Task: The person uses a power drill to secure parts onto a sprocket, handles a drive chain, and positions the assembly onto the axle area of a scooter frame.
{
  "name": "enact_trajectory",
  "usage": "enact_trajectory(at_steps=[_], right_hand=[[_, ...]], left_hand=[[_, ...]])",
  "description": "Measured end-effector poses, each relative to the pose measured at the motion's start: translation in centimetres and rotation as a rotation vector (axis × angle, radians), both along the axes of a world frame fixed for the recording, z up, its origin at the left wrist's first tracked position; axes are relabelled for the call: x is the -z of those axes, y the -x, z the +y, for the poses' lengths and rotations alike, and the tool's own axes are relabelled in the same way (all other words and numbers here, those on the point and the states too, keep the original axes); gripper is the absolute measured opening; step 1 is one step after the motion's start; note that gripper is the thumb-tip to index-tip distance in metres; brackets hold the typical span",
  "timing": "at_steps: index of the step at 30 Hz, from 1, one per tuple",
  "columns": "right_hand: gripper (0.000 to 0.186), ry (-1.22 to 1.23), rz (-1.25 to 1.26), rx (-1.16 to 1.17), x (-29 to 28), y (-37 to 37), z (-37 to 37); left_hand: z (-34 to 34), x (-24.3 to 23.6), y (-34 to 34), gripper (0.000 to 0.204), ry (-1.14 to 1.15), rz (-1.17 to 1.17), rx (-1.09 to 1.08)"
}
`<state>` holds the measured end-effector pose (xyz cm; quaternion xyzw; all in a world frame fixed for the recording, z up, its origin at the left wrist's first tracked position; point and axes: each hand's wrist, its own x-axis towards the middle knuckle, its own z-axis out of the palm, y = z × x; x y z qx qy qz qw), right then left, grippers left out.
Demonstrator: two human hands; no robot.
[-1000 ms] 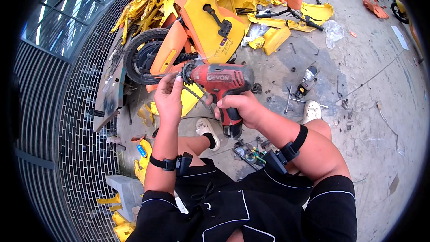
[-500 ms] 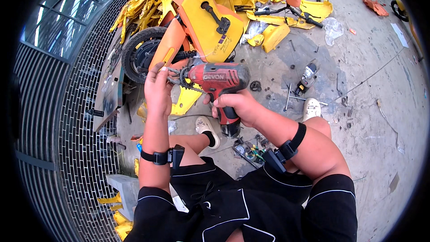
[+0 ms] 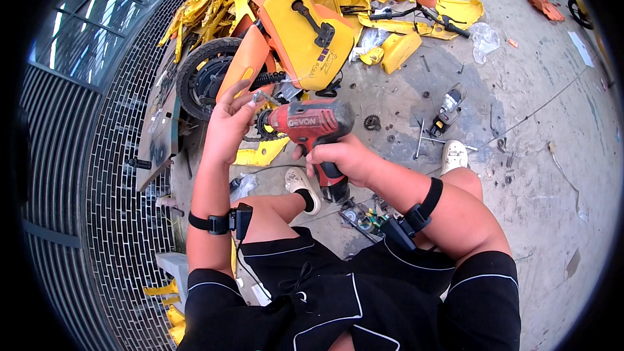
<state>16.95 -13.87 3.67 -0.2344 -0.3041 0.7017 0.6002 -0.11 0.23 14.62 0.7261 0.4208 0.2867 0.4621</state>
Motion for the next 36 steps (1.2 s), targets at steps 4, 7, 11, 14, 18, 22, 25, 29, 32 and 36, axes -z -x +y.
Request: enact_trajectory(at_steps=[4,7,11,14,18,22,25,29,32,36], right_hand=[[0.058,-0.002,-0.001,0.005,0.0,0.1,0.1],[0.057,-0.012,0.014,0.015,0.0,0.1,0.1],[0.051,-0.001,0.047,0.033,-0.3,0.0,0.0],[0.050,0.006,0.050,0.036,-0.4,0.1,0.0],[0.055,0.000,0.005,0.037,0.0,0.2,0.2],[0.053,-0.006,-0.006,0.030,0.1,0.5,0.2],[0.051,-0.024,-0.027,0.047,0.0,0.6,0.1],[0.050,-0.037,-0.048,0.058,0.3,0.6,0.2],[0.050,-0.033,-0.068,0.073,0.3,0.7,0.3],[0.050,-0.028,-0.052,0.102,0.2,0.9,0.3]], left_hand=[[0.1,0.8,0.2,0.049,-0.114,0.060,0.045],[0.3,1.7,0.4,0.048,-0.192,0.070,0.032],[0.4,1.6,0.2,0.048,-0.179,0.087,-0.009],[0.5,1.5,0.3,0.048,-0.173,0.057,-0.016],[0.3,1.0,-0.1,0.049,-0.153,0.082,-0.030],[0.2,1.2,-0.3,0.052,-0.156,0.073,-0.085],[0.0,1.1,-0.6,0.055,-0.154,0.101,-0.123],[-0.1,1.2,-0.7,0.056,-0.121,0.079,-0.109],[-0.1,1.6,-0.7,0.055,-0.160,0.081,-0.099],[-0.2,1.7,-0.6,0.048,-0.225,0.136,-0.091]])
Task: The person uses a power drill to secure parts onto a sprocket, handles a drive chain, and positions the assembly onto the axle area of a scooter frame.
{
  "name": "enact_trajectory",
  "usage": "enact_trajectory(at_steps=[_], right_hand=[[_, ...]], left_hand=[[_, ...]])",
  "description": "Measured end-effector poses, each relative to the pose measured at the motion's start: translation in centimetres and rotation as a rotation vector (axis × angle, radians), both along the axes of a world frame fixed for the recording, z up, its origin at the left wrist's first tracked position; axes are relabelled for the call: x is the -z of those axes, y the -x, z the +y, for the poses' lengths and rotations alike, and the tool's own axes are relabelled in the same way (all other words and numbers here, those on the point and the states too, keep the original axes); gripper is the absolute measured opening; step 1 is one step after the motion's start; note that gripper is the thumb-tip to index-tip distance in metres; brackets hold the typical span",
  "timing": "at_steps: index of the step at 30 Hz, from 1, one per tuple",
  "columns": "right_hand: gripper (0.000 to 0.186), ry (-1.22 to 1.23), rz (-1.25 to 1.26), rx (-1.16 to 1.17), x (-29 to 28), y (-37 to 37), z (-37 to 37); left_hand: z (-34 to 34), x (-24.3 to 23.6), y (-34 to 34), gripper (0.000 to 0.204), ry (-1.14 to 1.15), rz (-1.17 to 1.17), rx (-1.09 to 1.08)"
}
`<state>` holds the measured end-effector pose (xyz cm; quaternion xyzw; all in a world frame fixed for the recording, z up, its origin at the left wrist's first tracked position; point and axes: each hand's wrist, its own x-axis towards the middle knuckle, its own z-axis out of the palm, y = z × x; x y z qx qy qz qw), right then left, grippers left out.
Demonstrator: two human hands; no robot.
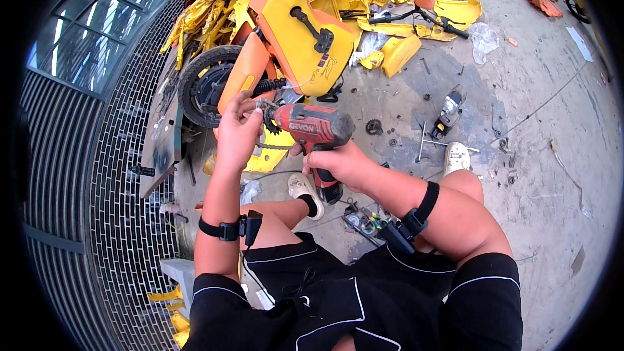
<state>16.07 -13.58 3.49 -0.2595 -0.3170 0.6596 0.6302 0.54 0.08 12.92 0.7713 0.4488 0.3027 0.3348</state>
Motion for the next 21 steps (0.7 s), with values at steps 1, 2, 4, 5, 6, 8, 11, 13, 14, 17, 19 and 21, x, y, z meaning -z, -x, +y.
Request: enact_trajectory(at_steps=[1,2,4,5,6,8,11,13,14,17,19,21], right_hand=[[0.050,-0.007,-0.002,0.017,-0.1,0.0,0.0],[0.050,-0.015,-0.003,0.035,-0.1,-0.1,0.1],[0.049,-0.019,-0.008,0.054,0.0,0.0,0.2],[0.049,-0.021,-0.010,0.063,0.1,0.0,0.2],[0.048,-0.019,0.000,0.075,-0.1,0.1,0.1],[0.046,-0.013,0.019,0.098,-0.4,0.1,0.0],[0.045,-0.004,0.005,0.108,0.2,0.0,0.2],[0.046,-0.008,0.003,0.102,0.3,0.0,0.3],[0.047,-0.010,0.001,0.100,0.4,0.0,0.3],[0.049,-0.017,-0.009,0.110,0.0,0.1,0.2],[0.054,-0.047,-0.043,0.102,0.1,0.0,0.2],[0.056,-0.069,-0.058,0.099,0.2,-0.1,0.3]], left_hand=[[-0.1,0.0,-0.1,0.047,-0.019,0.016,0.001],[-0.1,0.2,-0.2,0.046,-0.038,0.032,0.001],[-0.2,0.6,-0.2,0.042,-0.145,0.089,-0.027],[-0.4,0.5,-0.3,0.042,-0.166,0.102,-0.021],[-0.7,0.5,-0.4,0.041,-0.186,0.116,-0.016],[-1.2,0.5,-0.5,0.041,-0.219,0.119,-0.016],[-1.5,1.1,-0.9,0.040,-0.255,0.081,-0.023],[-1.7,1.4,-0.9,0.040,-0.281,0.064,-0.036],[-1.8,1.4,-1.0,0.039,-0.272,0.050,-0.042],[-2.0,1.3,-1.3,0.038,-0.256,0.013,-0.060],[-2.0,1.2,-1.5,0.036,-0.256,-0.019,-0.064],[-2.3,0.9,-1.8,0.033,-0.316,0.017,-0.082]])
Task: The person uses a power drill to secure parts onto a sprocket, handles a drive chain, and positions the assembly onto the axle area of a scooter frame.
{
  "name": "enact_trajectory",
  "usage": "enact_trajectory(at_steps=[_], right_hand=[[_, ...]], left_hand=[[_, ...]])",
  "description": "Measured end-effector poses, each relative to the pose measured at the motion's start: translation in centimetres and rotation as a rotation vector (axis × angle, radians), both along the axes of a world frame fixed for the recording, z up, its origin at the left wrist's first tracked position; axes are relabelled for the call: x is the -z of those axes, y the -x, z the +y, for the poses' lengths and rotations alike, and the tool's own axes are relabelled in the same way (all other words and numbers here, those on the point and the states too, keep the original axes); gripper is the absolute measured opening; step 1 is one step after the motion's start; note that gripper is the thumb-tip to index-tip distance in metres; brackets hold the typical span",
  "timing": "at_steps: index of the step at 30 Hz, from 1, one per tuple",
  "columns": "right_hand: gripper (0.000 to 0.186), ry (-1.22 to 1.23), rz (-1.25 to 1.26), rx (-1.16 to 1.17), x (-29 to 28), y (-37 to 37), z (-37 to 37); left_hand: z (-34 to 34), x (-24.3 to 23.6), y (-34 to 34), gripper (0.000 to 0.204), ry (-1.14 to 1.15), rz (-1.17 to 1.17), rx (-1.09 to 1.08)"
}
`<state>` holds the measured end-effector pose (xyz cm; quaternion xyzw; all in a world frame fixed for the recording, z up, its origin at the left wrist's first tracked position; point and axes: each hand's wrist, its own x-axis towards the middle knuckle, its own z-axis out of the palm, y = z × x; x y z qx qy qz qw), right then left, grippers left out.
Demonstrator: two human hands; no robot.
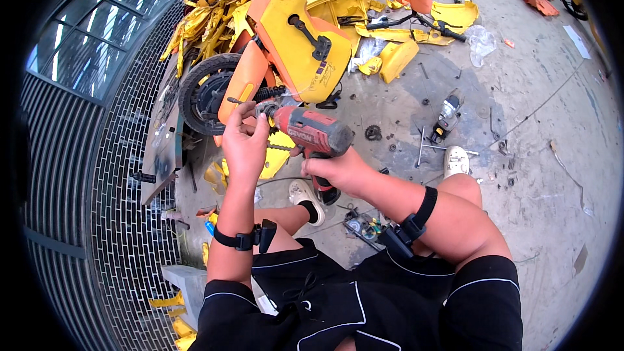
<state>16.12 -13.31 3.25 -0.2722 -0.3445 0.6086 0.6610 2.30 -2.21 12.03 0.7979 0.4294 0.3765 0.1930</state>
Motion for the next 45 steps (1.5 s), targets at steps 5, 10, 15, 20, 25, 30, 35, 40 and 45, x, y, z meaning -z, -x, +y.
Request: enact_trajectory(at_steps=[5,10,15,20,25,30,35,40,45], right_hand=[[0.058,-0.019,0.017,0.001,-0.2,-0.1,-0.2],[0.057,-0.010,0.028,0.012,0.0,-0.2,-0.2],[0.054,-0.001,0.037,-0.010,-0.5,-0.5,-0.5],[0.052,0.017,0.039,-0.022,-0.8,-0.8,-0.6],[0.044,0.005,0.027,-0.022,-0.7,-1.4,-0.6],[0.040,-0.004,0.018,-0.029,-0.8,-1.6,-0.4],[0.041,0.017,0.035,-0.027,-0.7,-1.3,-0.3],[0.042,0.011,0.028,-0.024,-0.1,-1.0,0.1],[0.043,0.010,0.047,-0.018,-0.1,-0.8,0.3]], left_hand=[[-0.9,0.2,0.2,0.030,-0.085,0.070,-0.036],[-1.8,0.7,0.9,0.029,-0.086,0.060,-0.027],[-2.3,2.7,1.6,0.034,-0.068,-0.031,0.018],[-2.8,3.9,2.2,0.038,-0.062,-0.069,0.014],[-2.5,6.1,4.0,0.034,0.004,-0.029,-0.015],[-2.4,8.3,6.5,0.029,0.119,0.011,-0.073],[-2.2,10.6,8.2,0.026,0.145,-0.008,-0.089],[-2.0,11.3,8.8,0.026,0.142,-0.032,-0.094],[-1.8,11.4,9.0,0.025,0.151,-0.040,-0.104]])
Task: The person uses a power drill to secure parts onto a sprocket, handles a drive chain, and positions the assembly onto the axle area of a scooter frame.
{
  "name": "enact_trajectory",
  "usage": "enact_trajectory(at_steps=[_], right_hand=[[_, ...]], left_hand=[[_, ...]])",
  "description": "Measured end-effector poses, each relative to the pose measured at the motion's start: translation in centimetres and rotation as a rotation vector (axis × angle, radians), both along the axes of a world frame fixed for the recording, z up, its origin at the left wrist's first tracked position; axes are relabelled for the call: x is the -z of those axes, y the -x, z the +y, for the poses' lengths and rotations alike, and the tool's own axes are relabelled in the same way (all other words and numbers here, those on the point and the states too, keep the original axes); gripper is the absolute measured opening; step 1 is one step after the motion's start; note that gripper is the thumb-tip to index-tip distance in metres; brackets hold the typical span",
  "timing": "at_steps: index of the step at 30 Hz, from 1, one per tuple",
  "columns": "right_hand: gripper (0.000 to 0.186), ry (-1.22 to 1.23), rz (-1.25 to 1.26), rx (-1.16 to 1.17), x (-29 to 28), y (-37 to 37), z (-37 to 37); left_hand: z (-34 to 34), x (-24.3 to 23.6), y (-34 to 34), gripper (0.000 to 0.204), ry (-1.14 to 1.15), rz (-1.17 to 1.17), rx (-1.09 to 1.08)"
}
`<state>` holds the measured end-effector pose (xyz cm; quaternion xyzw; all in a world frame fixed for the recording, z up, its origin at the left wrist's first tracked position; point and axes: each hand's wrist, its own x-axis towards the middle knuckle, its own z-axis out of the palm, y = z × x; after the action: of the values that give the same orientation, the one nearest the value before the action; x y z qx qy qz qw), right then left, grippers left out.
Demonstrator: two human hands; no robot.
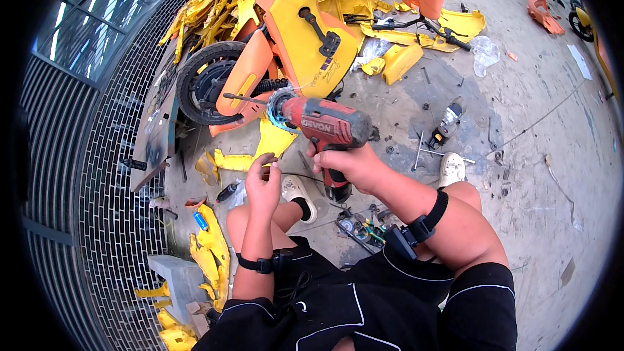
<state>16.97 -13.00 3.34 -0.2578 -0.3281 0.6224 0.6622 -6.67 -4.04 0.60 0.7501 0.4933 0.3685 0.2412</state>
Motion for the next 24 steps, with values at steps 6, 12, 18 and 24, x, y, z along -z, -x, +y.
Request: enact_trajectory(at_steps=[6,12,18,24], right_hand=[[0.043,-0.004,-0.019,0.006,0.41,0.11,0.43],[0.042,0.009,-0.015,-0.004,0.39,0.38,0.59],[0.035,0.010,-0.006,-0.015,0.02,0.45,0.63],[0.042,0.015,-0.027,-0.011,0.28,0.55,0.82]], left_hand=[[0.08,0.27,0.38,0.025,0.042,-0.027,-0.018],[0.16,0.47,0.55,0.025,0.048,-0.035,-0.027],[0.20,0.29,0.53,0.024,0.053,-0.026,-0.035],[0.17,0.17,0.58,0.024,0.059,-0.019,-0.042]])
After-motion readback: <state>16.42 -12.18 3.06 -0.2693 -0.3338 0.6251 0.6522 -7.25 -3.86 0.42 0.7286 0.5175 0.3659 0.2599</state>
